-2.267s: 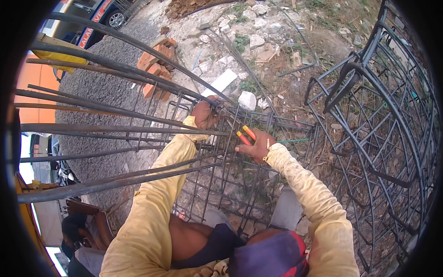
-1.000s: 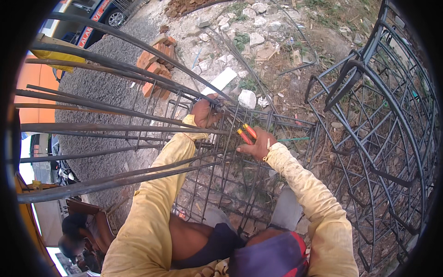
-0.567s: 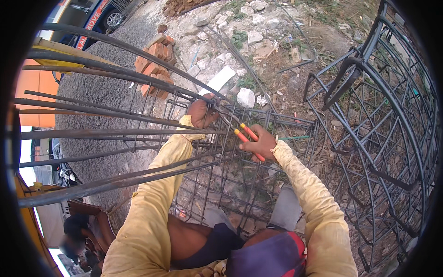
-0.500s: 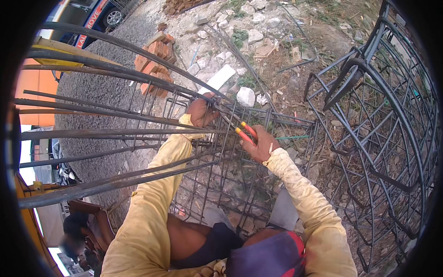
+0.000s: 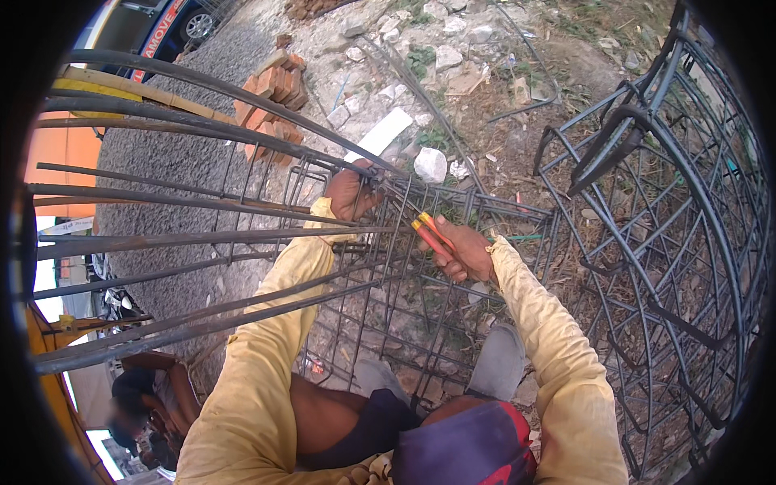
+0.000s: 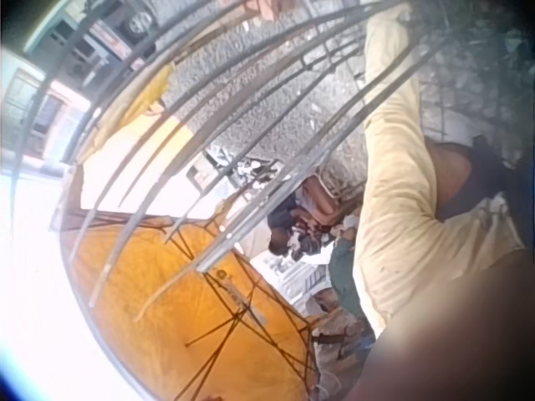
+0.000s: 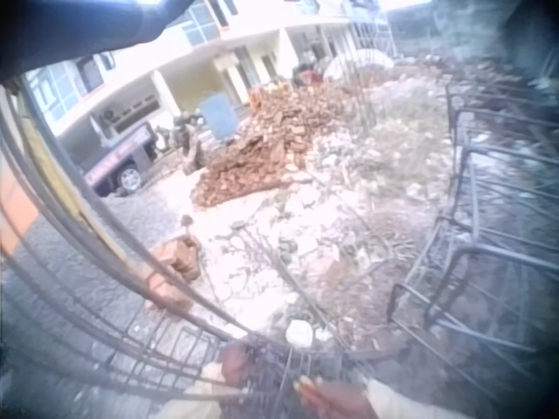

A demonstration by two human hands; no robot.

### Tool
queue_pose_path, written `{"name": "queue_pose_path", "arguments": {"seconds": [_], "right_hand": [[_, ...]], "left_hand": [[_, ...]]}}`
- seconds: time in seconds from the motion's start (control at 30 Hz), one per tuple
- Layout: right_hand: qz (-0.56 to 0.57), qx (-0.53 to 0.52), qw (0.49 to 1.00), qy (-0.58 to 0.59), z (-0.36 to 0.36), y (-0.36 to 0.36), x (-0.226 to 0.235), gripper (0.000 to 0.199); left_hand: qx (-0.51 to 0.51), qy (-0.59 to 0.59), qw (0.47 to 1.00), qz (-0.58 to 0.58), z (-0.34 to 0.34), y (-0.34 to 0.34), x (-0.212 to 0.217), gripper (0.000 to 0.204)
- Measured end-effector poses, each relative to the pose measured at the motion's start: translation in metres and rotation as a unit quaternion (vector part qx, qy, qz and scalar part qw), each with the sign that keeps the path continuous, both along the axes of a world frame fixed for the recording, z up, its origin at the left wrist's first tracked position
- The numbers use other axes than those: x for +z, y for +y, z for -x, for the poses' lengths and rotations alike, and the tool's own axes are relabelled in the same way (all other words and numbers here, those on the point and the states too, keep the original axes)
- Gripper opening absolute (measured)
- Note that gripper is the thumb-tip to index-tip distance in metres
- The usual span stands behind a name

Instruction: The person assembles a cylindrical rebar cage by tying horizontal wire ties to vertical steel bars using pliers. The person wraps wire around intersections and twists it to secure the structure.

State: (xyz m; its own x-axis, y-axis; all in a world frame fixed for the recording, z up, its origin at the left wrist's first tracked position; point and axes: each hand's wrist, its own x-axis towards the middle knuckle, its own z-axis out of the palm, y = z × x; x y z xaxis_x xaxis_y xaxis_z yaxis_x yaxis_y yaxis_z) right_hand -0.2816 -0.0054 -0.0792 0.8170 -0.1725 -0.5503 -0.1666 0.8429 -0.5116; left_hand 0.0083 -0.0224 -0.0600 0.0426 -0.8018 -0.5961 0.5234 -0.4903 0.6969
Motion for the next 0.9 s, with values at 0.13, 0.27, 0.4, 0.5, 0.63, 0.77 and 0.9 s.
{"name": "queue_pose_path", "arguments": {"seconds": [0.13, 0.27, 0.4, 0.5, 0.63, 0.77, 0.9], "right_hand": [[-0.145, 0.053, 0.984, -0.093, 0.003, -0.016, -0.021, 0.075], [-0.105, 0.031, 0.994, 0.003, -0.008, -0.022, -0.024, 0.07], [-0.233, 0.054, 0.946, -0.217, -0.002, -0.014, -0.047, 0.058], [-0.331, 0.028, 0.883, -0.331, -0.007, 0.003, -0.06, 0.047], [-0.049, -0.044, 0.985, -0.162, -0.008, 0.003, -0.058, 0.037], [0.007, -0.016, 0.997, -0.081, -0.005, -0.007, -0.028, 0.045], [-0.259, 0.02, 0.934, -0.245, -0.004, -0.006, -0.05, 0.06]], "left_hand": [[0.003, -0.014, 1.0, 0.003, 0.002, -0.001, 0.002, 0.018], [0.004, -0.009, 1.0, 0.008, 0.009, 0.0, 0.005, 0.019], [-0.013, -0.014, 1.0, 0.009, -0.002, 0.002, 0.003, 0.017], [-0.022, 0.006, 1.0, 0.013, -0.002, 0.001, 0.002, 0.016], [-0.008, -0.012, 1.0, 0.016, 0.001, 0.007, 0.006, 0.018], [-0.015, -0.158, 0.987, 0.014, 0.013, 0.019, 0.034, 0.04], [-0.009, -0.158, 0.987, 0.033, 0.007, 0.041, 0.055, 0.045]]}}
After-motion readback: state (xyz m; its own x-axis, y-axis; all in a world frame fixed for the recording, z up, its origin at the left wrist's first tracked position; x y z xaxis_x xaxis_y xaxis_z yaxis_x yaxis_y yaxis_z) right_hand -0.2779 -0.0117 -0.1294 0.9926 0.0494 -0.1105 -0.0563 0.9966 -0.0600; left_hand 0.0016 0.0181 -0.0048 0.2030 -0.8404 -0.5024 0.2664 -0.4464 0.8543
